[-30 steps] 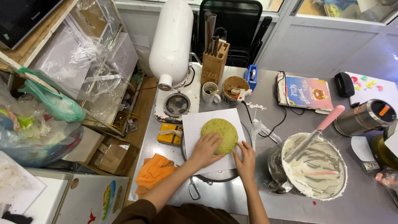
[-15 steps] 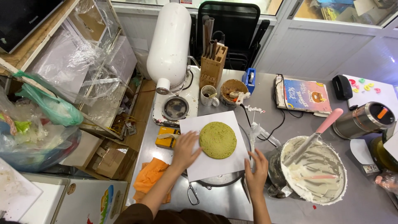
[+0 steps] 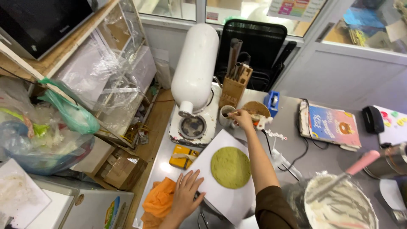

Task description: Preparing a cake base by unpacking components and applying a layer of cream.

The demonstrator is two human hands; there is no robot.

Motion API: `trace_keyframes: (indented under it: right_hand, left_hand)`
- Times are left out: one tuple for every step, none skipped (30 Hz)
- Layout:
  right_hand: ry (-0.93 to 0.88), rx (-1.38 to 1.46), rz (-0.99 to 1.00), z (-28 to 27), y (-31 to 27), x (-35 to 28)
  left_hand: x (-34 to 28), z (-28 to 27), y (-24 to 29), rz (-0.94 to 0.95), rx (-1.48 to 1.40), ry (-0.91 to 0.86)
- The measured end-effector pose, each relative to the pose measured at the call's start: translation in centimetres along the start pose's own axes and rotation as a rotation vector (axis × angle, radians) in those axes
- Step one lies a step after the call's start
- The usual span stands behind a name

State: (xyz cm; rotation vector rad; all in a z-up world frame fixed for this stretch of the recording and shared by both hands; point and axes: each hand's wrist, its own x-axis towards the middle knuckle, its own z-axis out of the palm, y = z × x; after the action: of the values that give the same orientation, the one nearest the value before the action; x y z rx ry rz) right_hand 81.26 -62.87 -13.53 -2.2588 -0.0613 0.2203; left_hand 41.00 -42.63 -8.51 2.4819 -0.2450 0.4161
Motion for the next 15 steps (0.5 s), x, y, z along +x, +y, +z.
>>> trace_keyframes:
  right_hand:
    - [-0.003,0.003,-0.008,-0.2,-0.9,0.2]
    - [0.090,-0.002,-0.047,-0.5,-1.6,0.2]
    - [0.183,-0.006,-0.086,-0.7,-2.2,0.2]
    - [0.177,-0.007,-0.086,-0.8,-2.4,0.0]
    - [0.228,-0.024,-0.172,-1.0,-2.7,-0.1]
    - [0.284,-0.041,-0.257,-1.4,-2.9,-0.3]
    - [0.282,-0.040,-0.257,-1.3,-2.6,-0.2]
    - [0.193,-0.095,-0.297,-1.4,-2.4,-0.1]
    - [0.102,-0.150,-0.337,-1.6,-2.1,-0.1]
    - [0.108,-0.147,-0.336,-1.4,-1.8,-0.2]
    - [0.080,-0.154,-0.340,-1.3,-1.5,-0.4]
    - [0.052,-0.164,-0.344,-1.3,-1.1,-0.5]
    - [0.056,-0.164,-0.343,-1.3,-0.9,-0.1]
    - [0.098,-0.159,-0.366,-1.1,-0.3,-0.2]
    - [0.140,-0.154,-0.388,-1.0,0.3,-0.3]
  left_hand:
    - [0.0,0.1,-0.6,-0.002,0.007,0.005]
    - [-0.3,0.2,-1.1,-0.002,0.004,-0.026]
    - [-0.6,0.4,-1.5,-0.002,0.000,-0.057]
    - [-1.0,0.7,-1.7,-0.008,0.001,-0.057]
    - [-1.4,1.0,-1.8,-0.011,-0.015,-0.110]
    - [-1.7,1.4,-2.0,-0.008,-0.031,-0.163]
    - [-2.1,1.9,-2.2,-0.009,-0.031,-0.164]
    - [-2.5,2.4,-2.4,-0.011,-0.047,-0.190]
    - [-2.9,2.9,-2.5,-0.013,-0.063,-0.217]
    - [-3.1,3.2,-2.9,-0.007,-0.060,-0.218]
    - [-3.5,3.5,-3.3,-0.008,-0.067,-0.228]
    - [-3.8,4.0,-3.6,-0.010,-0.076,-0.237]
    - [-3.4,3.9,-3.5,-0.005,-0.076,-0.237]
    - [-3.5,3.8,-3.3,-0.019,-0.077,-0.236]
    - [-3.6,3.7,-3.0,-0.034,-0.078,-0.236]
